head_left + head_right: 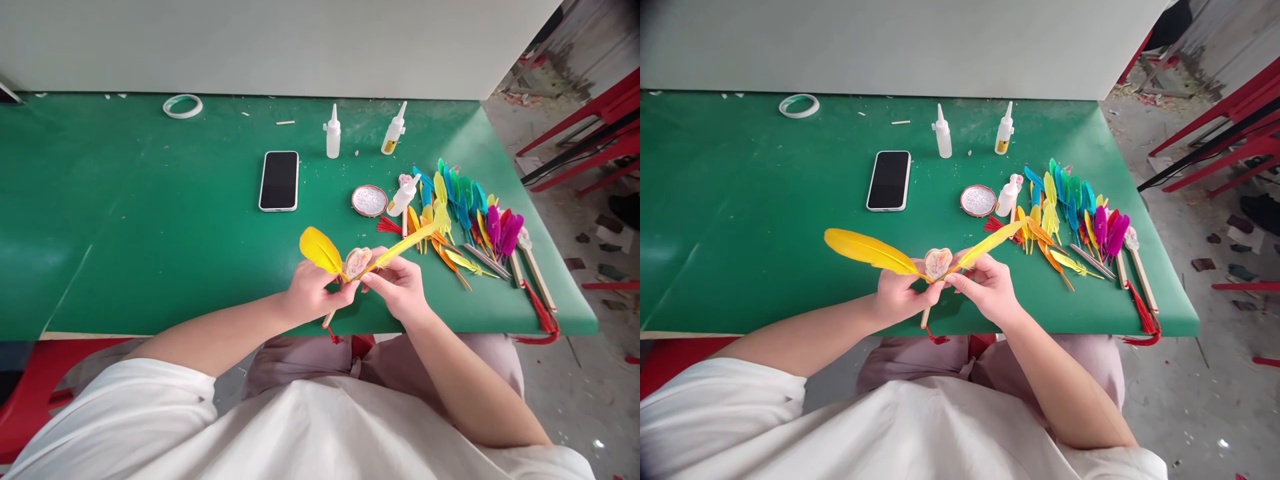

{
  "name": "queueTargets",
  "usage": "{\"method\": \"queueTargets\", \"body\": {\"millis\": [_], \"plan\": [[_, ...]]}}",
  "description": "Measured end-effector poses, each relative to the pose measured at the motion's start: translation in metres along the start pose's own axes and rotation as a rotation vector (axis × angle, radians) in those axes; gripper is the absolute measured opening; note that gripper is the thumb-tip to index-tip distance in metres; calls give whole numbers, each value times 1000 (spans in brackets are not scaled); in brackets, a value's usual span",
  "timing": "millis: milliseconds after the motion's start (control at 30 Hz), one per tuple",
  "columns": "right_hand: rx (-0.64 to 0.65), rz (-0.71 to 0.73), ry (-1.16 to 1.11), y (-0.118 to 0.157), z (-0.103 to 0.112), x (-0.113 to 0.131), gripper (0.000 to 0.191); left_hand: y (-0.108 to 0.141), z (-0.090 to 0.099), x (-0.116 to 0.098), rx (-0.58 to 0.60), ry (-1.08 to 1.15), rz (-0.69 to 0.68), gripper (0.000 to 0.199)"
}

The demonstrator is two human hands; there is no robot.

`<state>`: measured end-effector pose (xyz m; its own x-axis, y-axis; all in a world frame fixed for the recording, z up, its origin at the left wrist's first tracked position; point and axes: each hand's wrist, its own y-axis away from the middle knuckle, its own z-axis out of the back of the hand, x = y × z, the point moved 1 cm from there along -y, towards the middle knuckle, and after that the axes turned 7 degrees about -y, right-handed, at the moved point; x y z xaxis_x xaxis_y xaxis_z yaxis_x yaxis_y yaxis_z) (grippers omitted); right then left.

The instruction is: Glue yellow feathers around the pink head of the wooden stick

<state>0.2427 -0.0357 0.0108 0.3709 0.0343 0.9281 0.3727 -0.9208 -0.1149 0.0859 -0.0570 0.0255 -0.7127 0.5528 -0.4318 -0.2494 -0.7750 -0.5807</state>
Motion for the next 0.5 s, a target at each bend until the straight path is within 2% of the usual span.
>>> {"method": "queueTargets", "body": {"millis": [300,500], "plan": [[24,-37,16,0,-1,0,16,2,0,-2,27,-22,33,31],[43,-50,-37,0,-4,0,15,2,1,-5,89,52,121,32]]}}
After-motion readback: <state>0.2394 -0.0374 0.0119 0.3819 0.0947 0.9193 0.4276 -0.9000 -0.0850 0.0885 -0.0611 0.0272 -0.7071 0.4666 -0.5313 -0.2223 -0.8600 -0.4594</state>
